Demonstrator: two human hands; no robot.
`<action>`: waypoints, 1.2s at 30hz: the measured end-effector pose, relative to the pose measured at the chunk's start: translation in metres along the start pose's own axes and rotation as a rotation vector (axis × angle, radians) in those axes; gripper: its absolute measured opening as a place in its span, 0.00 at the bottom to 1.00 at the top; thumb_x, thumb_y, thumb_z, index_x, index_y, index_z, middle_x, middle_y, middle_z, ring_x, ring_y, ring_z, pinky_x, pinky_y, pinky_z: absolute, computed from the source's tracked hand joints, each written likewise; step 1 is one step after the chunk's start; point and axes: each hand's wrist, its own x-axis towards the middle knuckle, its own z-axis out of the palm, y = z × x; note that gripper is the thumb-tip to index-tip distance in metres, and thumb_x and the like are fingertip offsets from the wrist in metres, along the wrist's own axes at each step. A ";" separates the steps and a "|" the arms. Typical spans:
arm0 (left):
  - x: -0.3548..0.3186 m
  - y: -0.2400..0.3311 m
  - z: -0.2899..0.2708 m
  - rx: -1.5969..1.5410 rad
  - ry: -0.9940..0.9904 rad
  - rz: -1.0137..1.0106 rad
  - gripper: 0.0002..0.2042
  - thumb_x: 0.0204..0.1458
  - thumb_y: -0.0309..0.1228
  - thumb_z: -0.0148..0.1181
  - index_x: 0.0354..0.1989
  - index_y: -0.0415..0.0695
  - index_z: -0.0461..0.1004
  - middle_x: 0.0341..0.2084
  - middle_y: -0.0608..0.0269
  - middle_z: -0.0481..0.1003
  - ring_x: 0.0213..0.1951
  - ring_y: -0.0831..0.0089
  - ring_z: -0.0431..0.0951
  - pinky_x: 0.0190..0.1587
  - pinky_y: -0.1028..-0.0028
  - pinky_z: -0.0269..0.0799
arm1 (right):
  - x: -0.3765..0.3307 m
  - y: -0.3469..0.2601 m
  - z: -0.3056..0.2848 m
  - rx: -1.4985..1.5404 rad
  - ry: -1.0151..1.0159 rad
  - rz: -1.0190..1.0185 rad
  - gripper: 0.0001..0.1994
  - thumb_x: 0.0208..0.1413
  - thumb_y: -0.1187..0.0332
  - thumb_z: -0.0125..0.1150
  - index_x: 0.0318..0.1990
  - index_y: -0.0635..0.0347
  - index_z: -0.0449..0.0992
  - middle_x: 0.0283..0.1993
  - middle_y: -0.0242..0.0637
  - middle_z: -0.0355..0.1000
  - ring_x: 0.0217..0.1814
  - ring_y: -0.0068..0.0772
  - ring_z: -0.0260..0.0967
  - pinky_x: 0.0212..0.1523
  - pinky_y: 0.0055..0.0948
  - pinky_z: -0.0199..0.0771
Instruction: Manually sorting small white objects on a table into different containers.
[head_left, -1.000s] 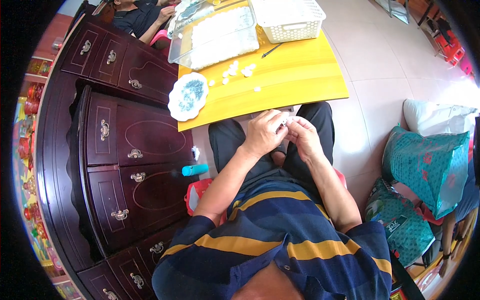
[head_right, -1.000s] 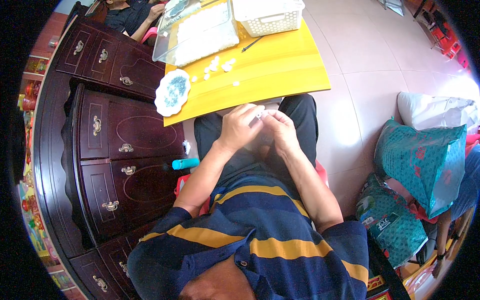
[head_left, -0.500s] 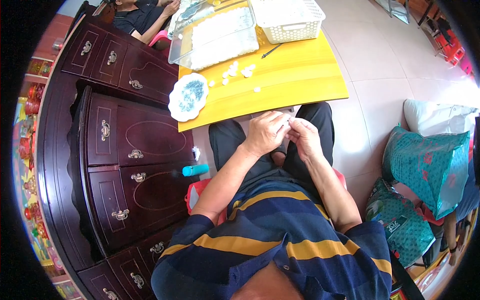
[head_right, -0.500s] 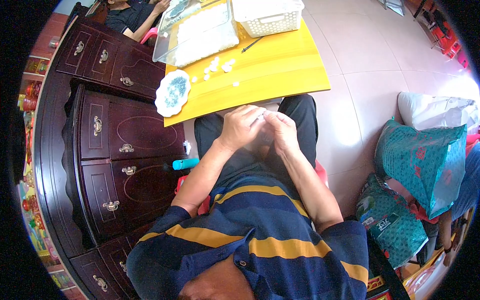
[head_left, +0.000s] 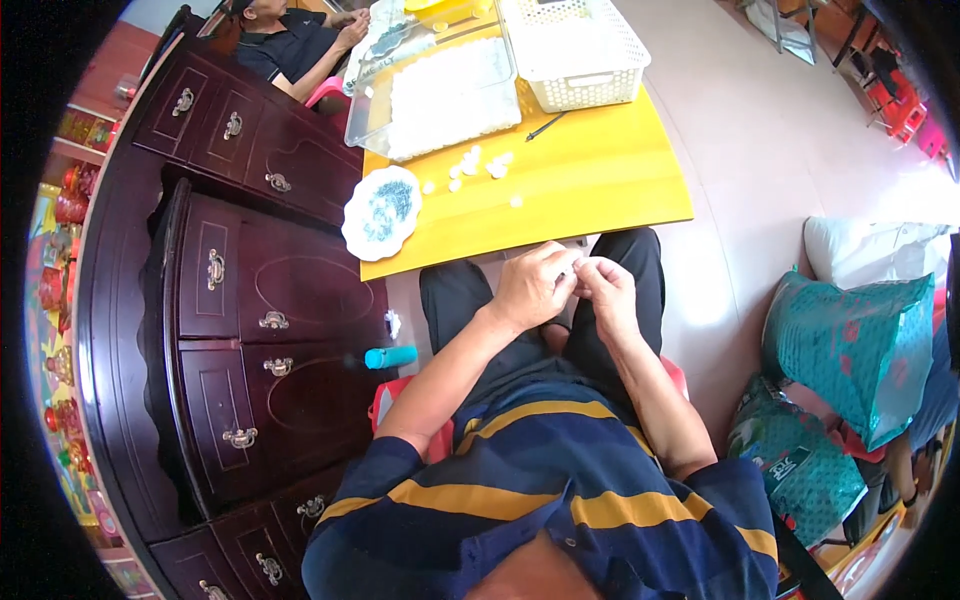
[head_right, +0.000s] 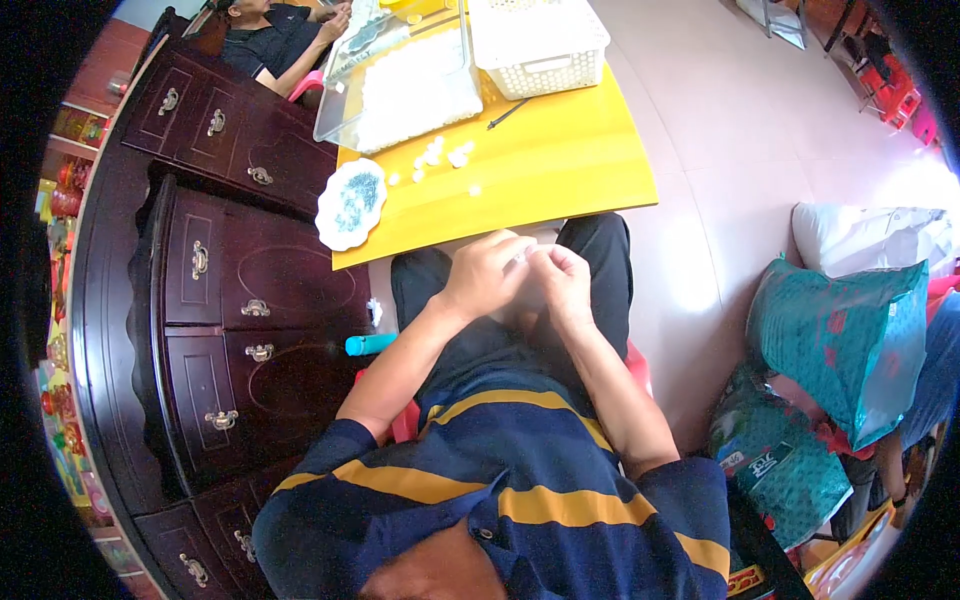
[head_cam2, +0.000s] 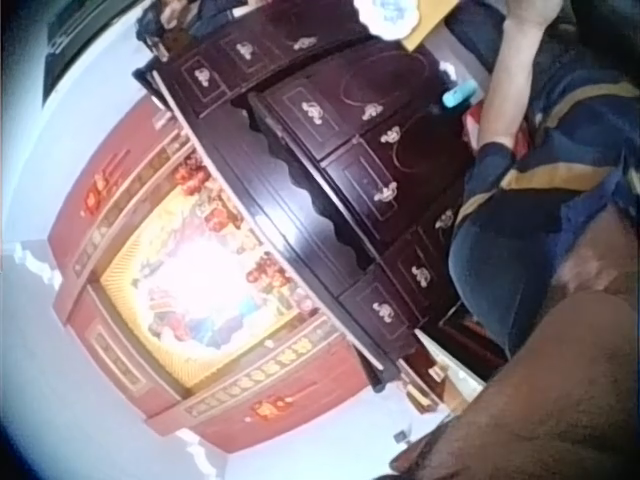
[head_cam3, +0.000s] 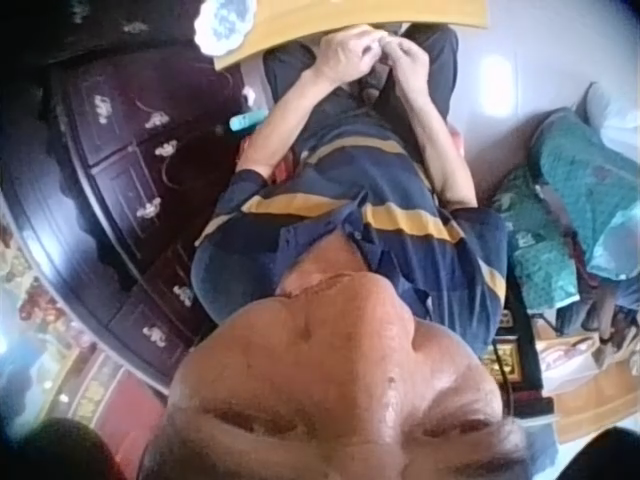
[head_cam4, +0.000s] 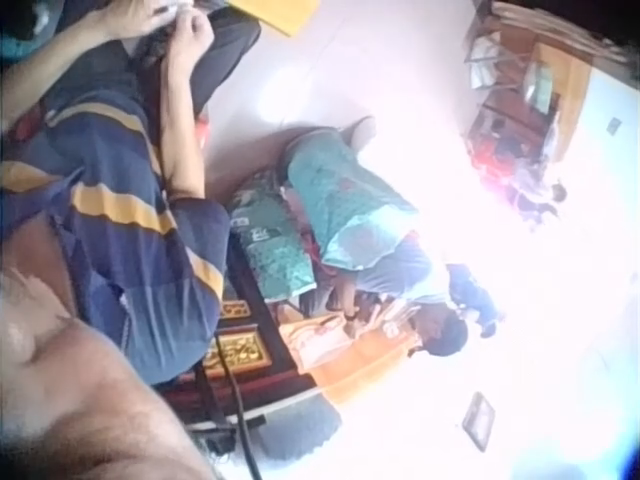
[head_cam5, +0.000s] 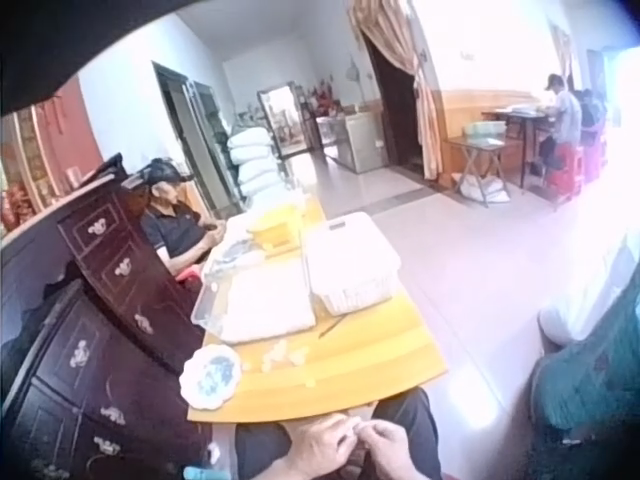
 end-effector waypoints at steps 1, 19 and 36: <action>0.000 -0.005 0.000 -0.032 -0.061 -0.025 0.08 0.53 0.30 0.61 0.38 0.41 0.80 0.32 0.55 0.80 0.35 0.55 0.81 0.37 0.63 0.78 | 0.002 0.000 -0.002 -0.169 0.009 -0.065 0.10 0.63 0.65 0.61 0.37 0.63 0.80 0.30 0.30 0.77 0.32 0.17 0.71 0.36 0.21 0.72; 0.144 -0.034 -0.039 -1.107 0.089 -0.570 0.22 0.61 0.22 0.54 0.64 0.33 0.61 0.52 0.52 0.75 0.48 0.70 0.79 0.46 0.75 0.76 | -0.147 -0.213 0.122 0.463 -1.018 -0.673 0.12 0.57 0.64 0.67 0.30 0.66 0.80 0.28 0.52 0.77 0.23 0.46 0.75 0.24 0.35 0.78; 0.011 -0.144 -0.037 0.204 0.175 -0.345 0.20 0.51 0.30 0.64 0.54 0.44 0.75 0.34 0.51 0.79 0.36 0.57 0.82 0.39 0.62 0.77 | -0.155 -0.213 0.124 0.506 -1.338 -0.461 0.07 0.64 0.64 0.60 0.41 0.57 0.76 0.40 0.46 0.75 0.31 0.49 0.80 0.35 0.39 0.83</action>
